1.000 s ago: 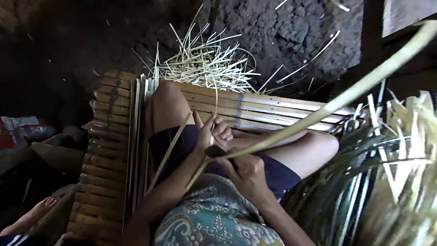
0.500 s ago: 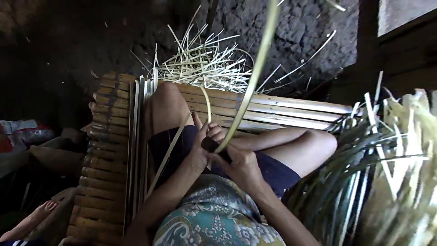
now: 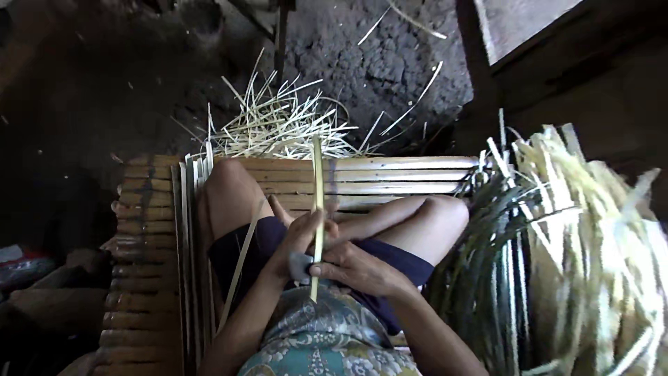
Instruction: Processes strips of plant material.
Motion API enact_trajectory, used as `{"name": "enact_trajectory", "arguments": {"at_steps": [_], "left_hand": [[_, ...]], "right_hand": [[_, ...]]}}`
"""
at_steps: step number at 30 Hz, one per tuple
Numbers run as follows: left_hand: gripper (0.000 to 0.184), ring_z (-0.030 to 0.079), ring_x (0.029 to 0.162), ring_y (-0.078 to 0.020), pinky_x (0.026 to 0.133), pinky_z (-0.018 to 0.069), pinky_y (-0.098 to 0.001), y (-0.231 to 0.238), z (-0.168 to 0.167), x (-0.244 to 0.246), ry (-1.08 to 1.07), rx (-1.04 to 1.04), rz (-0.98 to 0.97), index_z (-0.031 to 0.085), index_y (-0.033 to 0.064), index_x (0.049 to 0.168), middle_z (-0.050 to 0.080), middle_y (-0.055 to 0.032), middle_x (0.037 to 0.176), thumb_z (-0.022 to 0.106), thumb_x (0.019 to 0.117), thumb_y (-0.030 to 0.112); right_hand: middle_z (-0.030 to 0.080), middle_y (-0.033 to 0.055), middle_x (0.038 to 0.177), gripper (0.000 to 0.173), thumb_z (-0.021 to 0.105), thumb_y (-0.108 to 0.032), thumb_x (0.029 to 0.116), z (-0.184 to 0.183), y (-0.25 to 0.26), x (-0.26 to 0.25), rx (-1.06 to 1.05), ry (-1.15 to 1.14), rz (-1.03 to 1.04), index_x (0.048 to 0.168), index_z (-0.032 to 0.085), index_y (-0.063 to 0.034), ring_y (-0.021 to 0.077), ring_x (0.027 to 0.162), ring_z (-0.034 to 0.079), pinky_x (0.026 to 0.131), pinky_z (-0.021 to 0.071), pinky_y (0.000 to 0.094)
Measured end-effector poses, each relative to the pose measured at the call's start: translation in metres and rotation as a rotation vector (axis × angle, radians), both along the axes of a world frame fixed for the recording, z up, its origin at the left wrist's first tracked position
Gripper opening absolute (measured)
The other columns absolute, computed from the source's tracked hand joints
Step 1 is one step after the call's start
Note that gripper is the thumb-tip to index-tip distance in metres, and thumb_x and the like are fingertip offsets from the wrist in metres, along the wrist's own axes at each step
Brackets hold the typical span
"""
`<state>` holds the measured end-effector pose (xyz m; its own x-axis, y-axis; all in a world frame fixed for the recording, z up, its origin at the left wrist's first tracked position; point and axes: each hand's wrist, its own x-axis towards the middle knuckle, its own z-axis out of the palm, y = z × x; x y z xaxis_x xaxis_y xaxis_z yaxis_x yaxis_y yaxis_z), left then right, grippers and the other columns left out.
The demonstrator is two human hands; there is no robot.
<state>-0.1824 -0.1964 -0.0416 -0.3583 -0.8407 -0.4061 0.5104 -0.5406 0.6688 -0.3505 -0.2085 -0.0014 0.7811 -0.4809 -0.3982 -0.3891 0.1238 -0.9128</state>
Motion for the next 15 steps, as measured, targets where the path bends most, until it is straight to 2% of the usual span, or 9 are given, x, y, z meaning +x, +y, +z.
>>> {"name": "enact_trajectory", "arguments": {"at_steps": [1, 2, 4, 6, 7, 9, 11, 13, 15], "left_hand": [[0.037, 0.056, 0.057, 0.0007, 0.055, 0.0492, -0.0155, -0.003, 0.004, -0.001, -0.048, 0.035, 0.019, 0.059, 0.0067, 0.127, 0.062, 0.0062, 0.072, 0.031, 0.1113, 0.025], [0.033, 0.054, 0.055, -0.0006, 0.053, 0.0468, -0.0162, -0.005, 0.006, -0.001, -0.112, 0.051, 0.040, 0.060, 0.0045, 0.125, 0.060, 0.0050, 0.069, 0.033, 0.1108, 0.017], [0.033, 0.052, 0.056, -0.0022, 0.055, 0.0465, -0.0175, -0.007, 0.001, -0.002, -0.161, 0.051, 0.102, 0.060, 0.0050, 0.123, 0.055, 0.0051, 0.067, 0.031, 0.1110, 0.016], [0.033, 0.050, 0.055, -0.0022, 0.057, 0.0470, -0.0187, -0.008, -0.006, -0.006, -0.183, -0.009, 0.146, 0.057, 0.0025, 0.123, 0.051, 0.0065, 0.065, 0.029, 0.1106, 0.016], [0.033, 0.049, 0.054, -0.0016, 0.056, 0.0460, -0.0183, -0.010, -0.009, -0.011, -0.214, -0.044, 0.146, 0.056, 0.0007, 0.124, 0.050, 0.0071, 0.065, 0.030, 0.1105, 0.015], [0.030, 0.047, 0.055, -0.0019, 0.056, 0.0447, -0.0188, -0.013, -0.009, -0.026, -0.360, -0.138, 0.067, 0.054, -0.0011, 0.127, 0.048, 0.0061, 0.067, 0.035, 0.1091, 0.014], [0.033, 0.054, 0.067, -0.0105, 0.065, 0.0493, -0.0271, -0.015, -0.005, -0.042, -0.623, -0.263, -0.106, 0.049, -0.0023, 0.135, 0.055, -0.0044, 0.080, 0.041, 0.1076, 0.015], [0.044, 0.067, 0.100, -0.0276, 0.093, 0.0539, -0.0431, -0.019, 0.011, -0.057, -0.913, -0.347, -0.354, 0.040, -0.0047, 0.147, 0.067, -0.0207, 0.112, 0.045, 0.1076, 0.015], [0.051, 0.067, 0.112, -0.0369, 0.099, 0.0516, -0.0524, -0.023, 0.025, -0.076, -1.153, -0.384, -0.557, 0.036, -0.0031, 0.151, 0.067, -0.0242, 0.122, 0.051, 0.1067, 0.018]], "right_hand": [[0.055, -0.0091, 0.060, 0.048, 0.048, -0.043, 0.1070, 0.001, -0.002, -0.008, 0.012, 0.050, 0.032, 0.077, 0.063, -0.0092, -0.0033, 0.051, 0.053, 0.048, 0.0454, 0.0165], [0.056, -0.0089, 0.060, 0.052, 0.044, -0.047, 0.1072, 0.004, -0.005, -0.019, 0.007, 0.120, 0.051, 0.075, 0.063, -0.0100, -0.0020, 0.050, 0.053, 0.048, 0.0454, 0.0189], [0.058, -0.0052, 0.063, 0.051, 0.046, -0.047, 0.1056, 0.009, -0.008, -0.043, -0.036, 0.269, -0.012, 0.083, 0.068, -0.0065, 0.0028, 0.054, 0.055, 0.054, 0.0491, 0.0253], [0.061, -0.0021, 0.070, 0.038, 0.057, -0.038, 0.1034, 0.014, -0.015, -0.061, -0.124, 0.382, -0.201, 0.101, 0.073, -0.0031, 0.0036, 0.059, 0.055, 0.060, 0.0499, 0.0250], [0.062, -0.0006, 0.073, 0.034, 0.061, -0.034, 0.1023, 0.018, -0.021, -0.064, -0.168, 0.428, -0.314, 0.104, 0.073, -0.0021, 0.0042, 0.062, 0.055, 0.063, 0.0494, 0.0256], [0.064, 0.0025, 0.070, 0.032, 0.065, -0.033, 0.1007, 0.022, -0.032, -0.059, -0.209, 0.485, -0.540, 0.095, 0.070, -0.0012, 0.0083, 0.061, 0.060, 0.063, 0.0529, 0.0302], [0.067, 0.0079, 0.071, 0.039, 0.067, -0.039, 0.0993, 0.017, -0.043, -0.049, -0.239, 0.500, -0.678, 0.098, 0.071, -0.0005, 0.0175, 0.060, 0.064, 0.062, 0.0572, 0.0401], [0.066, 0.0119, 0.071, 0.043, 0.071, -0.044, 0.0956, 0.013, -0.052, -0.040, -0.304, 0.520, -0.709, 0.094, 0.071, -0.0006, 0.0244, 0.062, 0.065, 0.063, 0.0567, 0.0484], [0.065, 0.0125, 0.073, 0.040, 0.074, -0.040, 0.0936, 0.016, -0.056, -0.035, -0.333, 0.583, -0.723, 0.090, 0.071, -0.0004, 0.0260, 0.067, 0.064, 0.066, 0.0543, 0.0492]]}}
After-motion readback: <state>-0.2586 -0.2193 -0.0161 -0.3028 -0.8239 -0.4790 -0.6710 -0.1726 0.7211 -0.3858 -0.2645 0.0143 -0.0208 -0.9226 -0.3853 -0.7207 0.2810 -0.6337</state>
